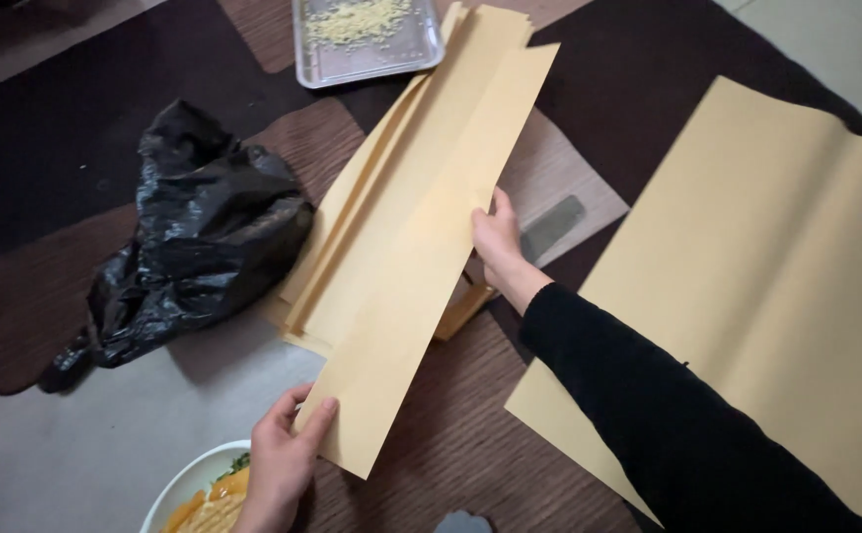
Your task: Cutting strips of paper from a large sheet by folding and using a knife.
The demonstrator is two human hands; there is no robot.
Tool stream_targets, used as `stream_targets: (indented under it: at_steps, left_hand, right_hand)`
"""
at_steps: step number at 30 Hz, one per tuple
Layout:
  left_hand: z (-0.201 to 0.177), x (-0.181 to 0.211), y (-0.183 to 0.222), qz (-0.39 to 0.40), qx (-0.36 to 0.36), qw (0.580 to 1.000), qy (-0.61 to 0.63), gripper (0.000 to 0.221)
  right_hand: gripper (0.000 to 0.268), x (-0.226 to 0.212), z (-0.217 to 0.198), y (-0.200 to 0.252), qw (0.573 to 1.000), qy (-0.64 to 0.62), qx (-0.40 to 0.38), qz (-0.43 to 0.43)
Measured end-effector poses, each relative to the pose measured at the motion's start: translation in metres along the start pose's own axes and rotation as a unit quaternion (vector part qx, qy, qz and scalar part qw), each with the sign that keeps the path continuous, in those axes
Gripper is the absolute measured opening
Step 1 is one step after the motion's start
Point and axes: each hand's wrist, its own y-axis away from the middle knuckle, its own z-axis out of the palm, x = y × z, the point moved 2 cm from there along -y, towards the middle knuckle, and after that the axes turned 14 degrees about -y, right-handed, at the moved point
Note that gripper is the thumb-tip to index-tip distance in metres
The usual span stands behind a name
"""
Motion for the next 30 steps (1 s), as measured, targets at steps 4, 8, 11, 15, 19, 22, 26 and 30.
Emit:
stream_targets:
  at_steps: [4,8,11,15,19,22,26,30]
  left_hand:
    - [-0.002,-0.009,-0.015,-0.008,0.013,1.0,0.024,0.038]
    - [0.007,0.017,-0.038,-0.061,0.001,0.997,-0.051,0.039]
    - [0.016,-0.012,-0.103,0.025,0.04,0.998,-0.046,0.047]
    - [0.028,-0.043,-0.214,0.186,0.115,0.965,-0.143,0.039]
    - [0.035,-0.026,-0.251,0.152,0.199,0.898,-0.363,0.05]
    - [0.045,0.011,-0.2,0.272,0.342,0.787,-0.436,0.052]
    - [0.095,0.046,-0.163,0.409,0.385,0.706,-0.432,0.062]
    - [0.163,0.081,-0.101,0.534,0.204,0.741,-0.351,0.051]
  right_hand:
    - [0.065,0.022,0.023,-0.011,0.992,-0.073,-0.039,0.094]
    - [0.068,0.011,0.031,0.016,0.988,0.017,-0.085,0.132]
    - [0.075,0.026,0.026,0.019,0.976,0.108,-0.133,0.131]
    - [0.082,0.039,-0.004,0.019,0.987,0.105,-0.098,0.073]
    - [0.071,0.034,-0.052,0.034,0.974,0.188,-0.124,0.017]
    - [0.063,0.026,-0.093,0.058,0.954,0.287,-0.087,0.001]
    - [0.057,0.01,-0.15,0.101,0.97,0.234,-0.065,-0.023]
    - [0.052,0.014,-0.211,0.131,0.941,0.319,-0.032,-0.109]
